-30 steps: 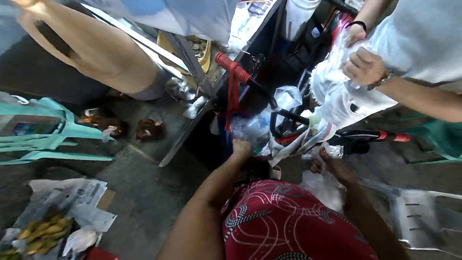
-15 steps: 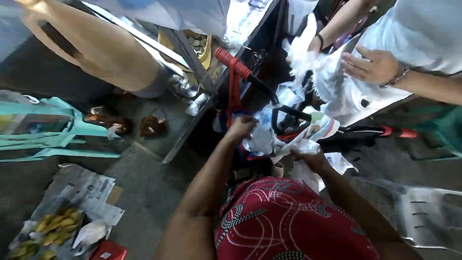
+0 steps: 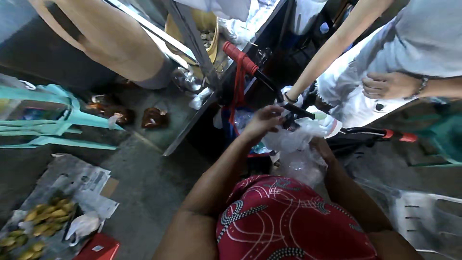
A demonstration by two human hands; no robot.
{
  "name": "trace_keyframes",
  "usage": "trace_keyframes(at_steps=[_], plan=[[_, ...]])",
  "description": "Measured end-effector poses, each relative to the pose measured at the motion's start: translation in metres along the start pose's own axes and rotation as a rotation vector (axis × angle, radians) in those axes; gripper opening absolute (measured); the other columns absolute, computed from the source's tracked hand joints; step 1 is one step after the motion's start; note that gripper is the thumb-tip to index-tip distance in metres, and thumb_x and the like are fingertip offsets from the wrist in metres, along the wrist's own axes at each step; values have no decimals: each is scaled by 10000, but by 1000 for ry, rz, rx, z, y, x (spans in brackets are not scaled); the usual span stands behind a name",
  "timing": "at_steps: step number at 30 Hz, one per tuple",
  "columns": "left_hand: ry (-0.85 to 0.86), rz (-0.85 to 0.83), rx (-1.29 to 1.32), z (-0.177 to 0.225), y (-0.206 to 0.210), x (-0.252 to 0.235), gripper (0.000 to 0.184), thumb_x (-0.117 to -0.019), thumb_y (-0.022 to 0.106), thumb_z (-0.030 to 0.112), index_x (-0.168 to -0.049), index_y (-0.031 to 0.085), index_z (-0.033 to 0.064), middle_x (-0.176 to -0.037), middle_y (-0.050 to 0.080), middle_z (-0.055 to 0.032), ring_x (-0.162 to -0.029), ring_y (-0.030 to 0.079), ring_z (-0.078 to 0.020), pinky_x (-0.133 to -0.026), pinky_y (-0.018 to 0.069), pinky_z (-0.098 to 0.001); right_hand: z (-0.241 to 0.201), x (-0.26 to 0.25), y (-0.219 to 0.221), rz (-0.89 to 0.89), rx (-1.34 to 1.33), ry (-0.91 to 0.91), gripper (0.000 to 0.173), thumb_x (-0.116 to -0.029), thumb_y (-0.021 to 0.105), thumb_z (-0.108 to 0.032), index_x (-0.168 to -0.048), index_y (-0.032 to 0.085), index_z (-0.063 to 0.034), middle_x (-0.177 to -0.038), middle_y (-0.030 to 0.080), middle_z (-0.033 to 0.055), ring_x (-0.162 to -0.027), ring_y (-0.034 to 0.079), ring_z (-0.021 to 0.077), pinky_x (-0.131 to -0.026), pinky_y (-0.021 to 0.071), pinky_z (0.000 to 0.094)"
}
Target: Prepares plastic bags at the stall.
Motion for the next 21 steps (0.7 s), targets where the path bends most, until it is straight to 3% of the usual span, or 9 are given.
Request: trace_keyframes(at_steps=[3, 5, 7, 10, 11, 13, 16, 18, 21], plan=[[-27, 49, -179, -17, -10, 3, 436, -968, 657, 164, -1382, 564, 60, -1285, 629, -135, -1104, 635, -197, -939, 546, -402, 25, -9, -12, 22, -231, -41, 181, -998, 415, 50, -1012, 595, 32, -828, 634, -53, -768, 593, -69, -768, 515, 116], [-167, 86, -205, -34, -15, 7, 540, -969, 671, 267, -1452, 519, 80, -1389, 566, -191, -1197, 591, -292, -980, 514, -486, 28, -4, -15, 46, -263, -67, 187, -998, 401, 61, -1015, 587, 59, -810, 613, -67, -753, 576, -79, -765, 503, 108], [-363, 112, -115, -55, -16, 8, 588, -1023, 593, 392, -1511, 445, 99, -1395, 567, -203, -1169, 611, -318, -938, 532, -513, 30, 2, -18, 98, -253, -79, 176, -996, 399, 65, -990, 576, 69, -771, 587, -82, -704, 546, -94, -731, 482, 90], [-565, 107, 189, -73, -1, 10, 650, -1051, 446, 575, -1493, 435, 99, -1190, 646, -189, -960, 699, -302, -808, 602, -486, 34, 13, -20, 120, -139, -5, 124, -972, 445, 60, -970, 569, 56, -735, 581, -77, -655, 530, -95, -683, 474, 84], [-553, 106, 288, -71, 6, 9, 611, -1064, 430, 551, -1442, 458, 71, -1100, 666, -165, -898, 711, -278, -774, 615, -463, 32, 18, -20, 89, -17, 40, 128, -976, 475, 58, -1004, 582, 121, -782, 585, -5, -694, 527, -58, -715, 465, 108], [-445, 191, 402, -65, 17, 7, 410, -1083, 484, 375, -1309, 529, 37, -955, 686, -104, -802, 705, -204, -715, 613, -391, 32, 26, -18, -27, 155, 64, 251, -974, 544, 34, -1154, 600, 200, -1012, 675, 168, -899, 589, 48, -878, 477, 200], [-265, 360, 303, -58, 12, 2, 322, -1015, 584, 90, -1321, 525, 13, -961, 671, -95, -766, 655, -148, -697, 573, -334, 37, 31, -12, -71, 3, 44, 373, -887, 696, -19, -1227, 574, 75, -1029, 678, 23, -921, 624, -45, -862, 530, 142], [-145, 366, -12, -53, -4, 4, 339, -999, 606, 78, -1325, 542, 10, -971, 666, -111, -769, 638, -149, -717, 566, -346, 57, 21, -22, -27, -97, 0, 498, -840, 748, -33, -1284, 553, 81, -1077, 694, 70, -914, 676, 52, -839, 590, 242], [51, 291, -570, -41, -15, 8, 254, -956, 640, 26, -1207, 653, -6, -1008, 713, -177, -842, 699, -265, -793, 587, -482, 64, 12, -37, 153, -209, -84, 361, -896, 707, -35, -1218, 593, 79, -1040, 720, 72, -870, 713, 115, -774, 629, 294]])
Point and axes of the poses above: each hand's wrist, its own x-axis away from the middle knuckle, its own y-axis out of the palm, z = x × y, the point moved 3 cm from there along -x, towards the middle knuckle
